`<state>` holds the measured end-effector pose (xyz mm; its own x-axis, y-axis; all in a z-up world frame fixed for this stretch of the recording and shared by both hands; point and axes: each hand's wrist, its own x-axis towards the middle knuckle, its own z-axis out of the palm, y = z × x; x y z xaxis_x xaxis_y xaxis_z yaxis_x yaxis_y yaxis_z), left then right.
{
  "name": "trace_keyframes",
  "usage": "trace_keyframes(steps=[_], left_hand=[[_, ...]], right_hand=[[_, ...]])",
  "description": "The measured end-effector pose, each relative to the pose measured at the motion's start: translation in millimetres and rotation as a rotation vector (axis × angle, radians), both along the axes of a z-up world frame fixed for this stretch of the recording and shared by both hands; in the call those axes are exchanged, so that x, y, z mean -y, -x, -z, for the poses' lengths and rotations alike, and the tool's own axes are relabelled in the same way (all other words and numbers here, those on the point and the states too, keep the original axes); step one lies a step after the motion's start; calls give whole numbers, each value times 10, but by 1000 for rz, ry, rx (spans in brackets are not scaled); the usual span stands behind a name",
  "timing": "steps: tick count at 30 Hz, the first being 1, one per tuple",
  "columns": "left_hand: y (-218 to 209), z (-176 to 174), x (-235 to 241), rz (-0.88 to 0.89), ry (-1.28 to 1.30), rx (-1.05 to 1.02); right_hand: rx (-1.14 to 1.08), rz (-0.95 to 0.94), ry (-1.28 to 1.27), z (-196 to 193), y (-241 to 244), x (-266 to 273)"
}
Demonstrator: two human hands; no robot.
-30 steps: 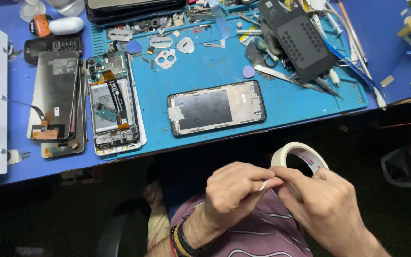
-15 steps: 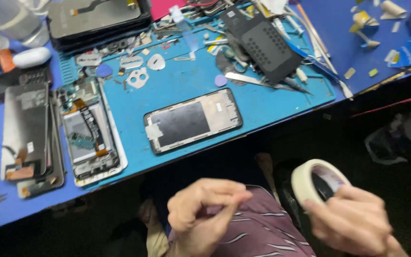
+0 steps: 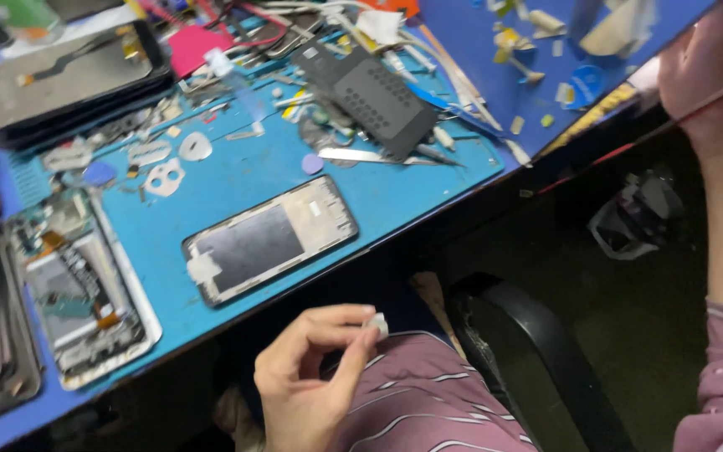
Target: The person disassembles several smartphones and labels the screens and components on a cluttered repair workbench.
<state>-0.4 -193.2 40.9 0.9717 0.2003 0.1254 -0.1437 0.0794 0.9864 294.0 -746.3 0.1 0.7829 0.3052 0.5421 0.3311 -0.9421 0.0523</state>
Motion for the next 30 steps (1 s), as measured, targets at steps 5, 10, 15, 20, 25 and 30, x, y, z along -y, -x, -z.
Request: trace_keyframes(steps=[5, 10, 15, 20, 25, 30], left_hand=[[-57, -163, -225, -21, 208, -61], [-147, -82, -293, -11, 385, -7], [-209, -169, -278, 91, 225, 48], [-136, -132, -392, 55, -145, 188], [-79, -73, -550, -13, -162, 172], [-138, -94, -730, -98, -235, 191]], right_hand=[[-181, -205, 354, 1067, -1408, 1098], [-428, -440, -176, 1079, -281, -382], [-674, -505, -720, -363, 1858, -2976], [-922, -576, -891, -641, 2007, -3804], [-998, -624, -793, -711, 1908, -4122], [-858, -608, -664, -970, 1849, -4329]])
